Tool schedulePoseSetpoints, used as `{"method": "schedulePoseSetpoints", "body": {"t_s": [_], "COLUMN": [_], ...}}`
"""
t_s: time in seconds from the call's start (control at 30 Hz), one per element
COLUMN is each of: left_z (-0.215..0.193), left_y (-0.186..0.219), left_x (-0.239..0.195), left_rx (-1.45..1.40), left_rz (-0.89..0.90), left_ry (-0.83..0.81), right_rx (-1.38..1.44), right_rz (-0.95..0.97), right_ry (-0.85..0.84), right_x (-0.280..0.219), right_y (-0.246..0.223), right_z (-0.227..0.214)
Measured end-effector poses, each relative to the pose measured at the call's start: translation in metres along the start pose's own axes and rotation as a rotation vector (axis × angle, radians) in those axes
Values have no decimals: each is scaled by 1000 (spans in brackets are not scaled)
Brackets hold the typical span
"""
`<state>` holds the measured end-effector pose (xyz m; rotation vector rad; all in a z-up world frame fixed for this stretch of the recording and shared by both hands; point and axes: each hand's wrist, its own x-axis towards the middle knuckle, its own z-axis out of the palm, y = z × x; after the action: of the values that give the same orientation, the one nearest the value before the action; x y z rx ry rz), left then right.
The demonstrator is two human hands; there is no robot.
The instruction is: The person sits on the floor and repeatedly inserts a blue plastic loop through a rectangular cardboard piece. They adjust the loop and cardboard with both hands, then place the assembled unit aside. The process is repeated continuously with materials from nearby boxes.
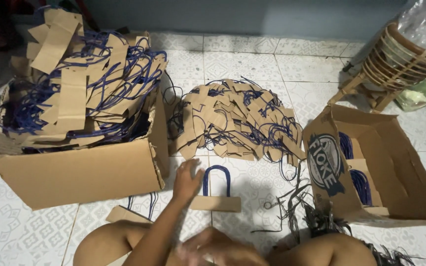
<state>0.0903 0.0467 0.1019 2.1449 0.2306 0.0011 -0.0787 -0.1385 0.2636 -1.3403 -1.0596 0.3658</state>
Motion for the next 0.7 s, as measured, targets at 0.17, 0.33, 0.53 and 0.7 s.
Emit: {"method": "schedulePoseSetpoints", "body": {"t_s": [0.17,0.33,0.53,0.7], "left_z": [24,7,39,45], "left_y": [-31,16,-23,-36], "left_x": [78,107,154,151], "left_rx": [-155,-136,-312,-451], "left_rz": [92,-343,-417,-357], "left_ry": [295,266,352,380], "right_rx": [46,-264,-188,-208], "right_rz": [243,720,682,782], "right_ry": [331,631,672,685], "right_x": [5,-54,-46,-44], "right_y": [23,118,112,118], "right_z": [-60,-116,-120,-122]}}
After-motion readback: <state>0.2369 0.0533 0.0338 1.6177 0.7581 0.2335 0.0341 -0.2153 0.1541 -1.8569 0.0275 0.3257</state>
